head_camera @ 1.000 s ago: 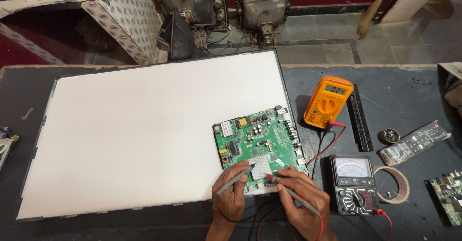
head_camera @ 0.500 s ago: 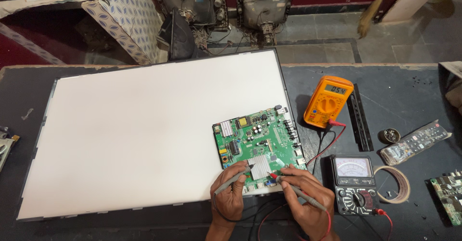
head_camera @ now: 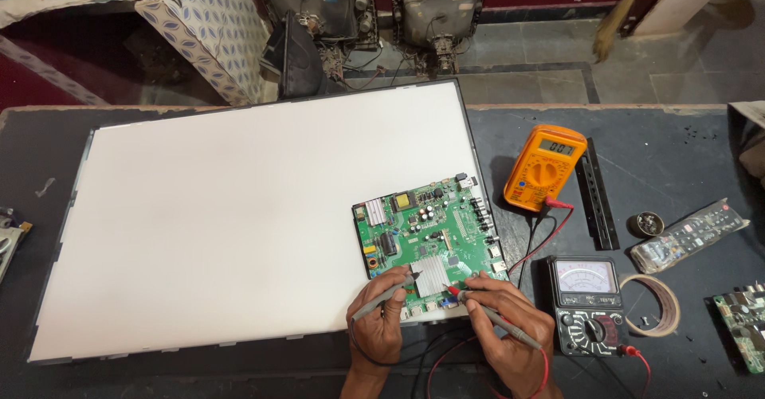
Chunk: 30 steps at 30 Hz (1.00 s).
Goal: The person uses a multimeter to test various points on a green circuit board placed on a white surface. They move the multimeter probes across different components on the board while observing the readings on the multimeter display.
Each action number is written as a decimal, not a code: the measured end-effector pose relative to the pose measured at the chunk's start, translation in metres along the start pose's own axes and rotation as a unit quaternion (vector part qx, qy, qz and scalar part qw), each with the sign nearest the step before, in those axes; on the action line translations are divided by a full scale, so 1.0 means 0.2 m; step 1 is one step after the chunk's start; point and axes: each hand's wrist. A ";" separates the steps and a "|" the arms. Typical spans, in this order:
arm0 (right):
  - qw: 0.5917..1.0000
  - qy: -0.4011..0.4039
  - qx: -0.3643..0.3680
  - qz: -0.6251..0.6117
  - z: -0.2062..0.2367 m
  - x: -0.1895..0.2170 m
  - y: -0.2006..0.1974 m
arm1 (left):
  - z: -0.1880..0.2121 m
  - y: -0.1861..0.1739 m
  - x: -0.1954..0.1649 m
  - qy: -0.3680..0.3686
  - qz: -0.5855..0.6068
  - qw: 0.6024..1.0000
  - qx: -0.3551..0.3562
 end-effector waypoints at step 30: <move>0.999 -0.016 -0.040 0.022 0.01 -0.02 -0.01 | 0.00 -0.02 -0.01 -0.025 -0.023 0.999 -0.014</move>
Point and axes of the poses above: each hand's wrist, its own z-axis away from the middle knuckle, its own y-axis out of the palm, x = y × z, and after that the axes turned 6 degrees about z, right-handed
